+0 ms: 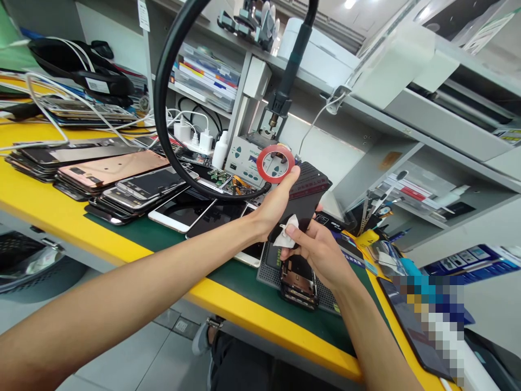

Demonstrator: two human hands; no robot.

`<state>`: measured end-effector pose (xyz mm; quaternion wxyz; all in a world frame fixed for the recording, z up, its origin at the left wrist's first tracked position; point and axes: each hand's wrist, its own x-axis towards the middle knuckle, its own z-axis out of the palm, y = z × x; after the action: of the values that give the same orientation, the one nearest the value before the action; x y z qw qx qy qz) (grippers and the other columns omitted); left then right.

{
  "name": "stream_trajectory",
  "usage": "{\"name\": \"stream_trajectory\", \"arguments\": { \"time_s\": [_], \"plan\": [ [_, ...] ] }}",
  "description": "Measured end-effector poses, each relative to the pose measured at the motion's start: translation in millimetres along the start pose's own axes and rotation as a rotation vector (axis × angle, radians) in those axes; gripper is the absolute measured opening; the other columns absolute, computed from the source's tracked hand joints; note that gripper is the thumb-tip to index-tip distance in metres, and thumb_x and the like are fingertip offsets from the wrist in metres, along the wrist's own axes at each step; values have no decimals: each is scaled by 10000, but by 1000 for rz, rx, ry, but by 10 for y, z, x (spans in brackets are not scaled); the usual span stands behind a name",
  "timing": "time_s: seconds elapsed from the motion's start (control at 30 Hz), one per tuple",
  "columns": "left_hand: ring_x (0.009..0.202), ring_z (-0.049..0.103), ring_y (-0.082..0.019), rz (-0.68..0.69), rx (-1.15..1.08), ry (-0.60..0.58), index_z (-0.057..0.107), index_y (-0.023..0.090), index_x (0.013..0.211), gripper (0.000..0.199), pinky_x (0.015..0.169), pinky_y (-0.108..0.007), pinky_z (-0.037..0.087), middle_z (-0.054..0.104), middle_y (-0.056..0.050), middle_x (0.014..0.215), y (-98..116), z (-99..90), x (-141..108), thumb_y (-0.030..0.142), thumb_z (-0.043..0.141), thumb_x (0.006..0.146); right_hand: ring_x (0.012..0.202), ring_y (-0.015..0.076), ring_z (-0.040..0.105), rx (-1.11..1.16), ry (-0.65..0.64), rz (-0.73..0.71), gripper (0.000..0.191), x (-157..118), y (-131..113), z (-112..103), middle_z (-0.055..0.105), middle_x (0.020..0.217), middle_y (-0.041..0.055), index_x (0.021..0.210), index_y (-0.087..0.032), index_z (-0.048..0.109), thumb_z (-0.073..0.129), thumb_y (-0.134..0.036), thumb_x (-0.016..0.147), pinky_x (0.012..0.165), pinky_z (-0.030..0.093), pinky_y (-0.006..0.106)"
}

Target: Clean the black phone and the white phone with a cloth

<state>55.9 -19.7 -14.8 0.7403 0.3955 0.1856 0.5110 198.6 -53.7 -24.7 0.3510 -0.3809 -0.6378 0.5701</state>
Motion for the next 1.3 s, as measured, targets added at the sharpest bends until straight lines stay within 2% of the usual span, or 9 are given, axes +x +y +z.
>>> {"name": "stream_trajectory", "arguments": {
  "time_s": [0.47,0.87,1.3],
  "plan": [
    [635,664,-186,21,7,-57,730,150,1063,698,571,-289,530,742,-118,897,-17,-42,7,744,418,870,623,158,629,-5,-5,6,332,0,2,0,654,784,10,903,-191,593,753,-473,831,623,580,322],
    [701,698,-213,27,33,-31,719,177,1124,707,591,-295,547,746,-108,958,-12,-31,-12,762,428,853,637,155,626,-22,-8,0,303,-3,8,-1,649,794,13,911,-190,581,725,-453,863,621,579,313],
    [657,701,-218,51,-18,-64,725,118,1062,676,553,-284,547,730,-127,883,-33,-52,32,705,444,882,646,154,627,-49,-25,-4,283,-9,3,-6,650,782,22,892,-172,599,697,-438,892,634,572,302]
  ]
}}
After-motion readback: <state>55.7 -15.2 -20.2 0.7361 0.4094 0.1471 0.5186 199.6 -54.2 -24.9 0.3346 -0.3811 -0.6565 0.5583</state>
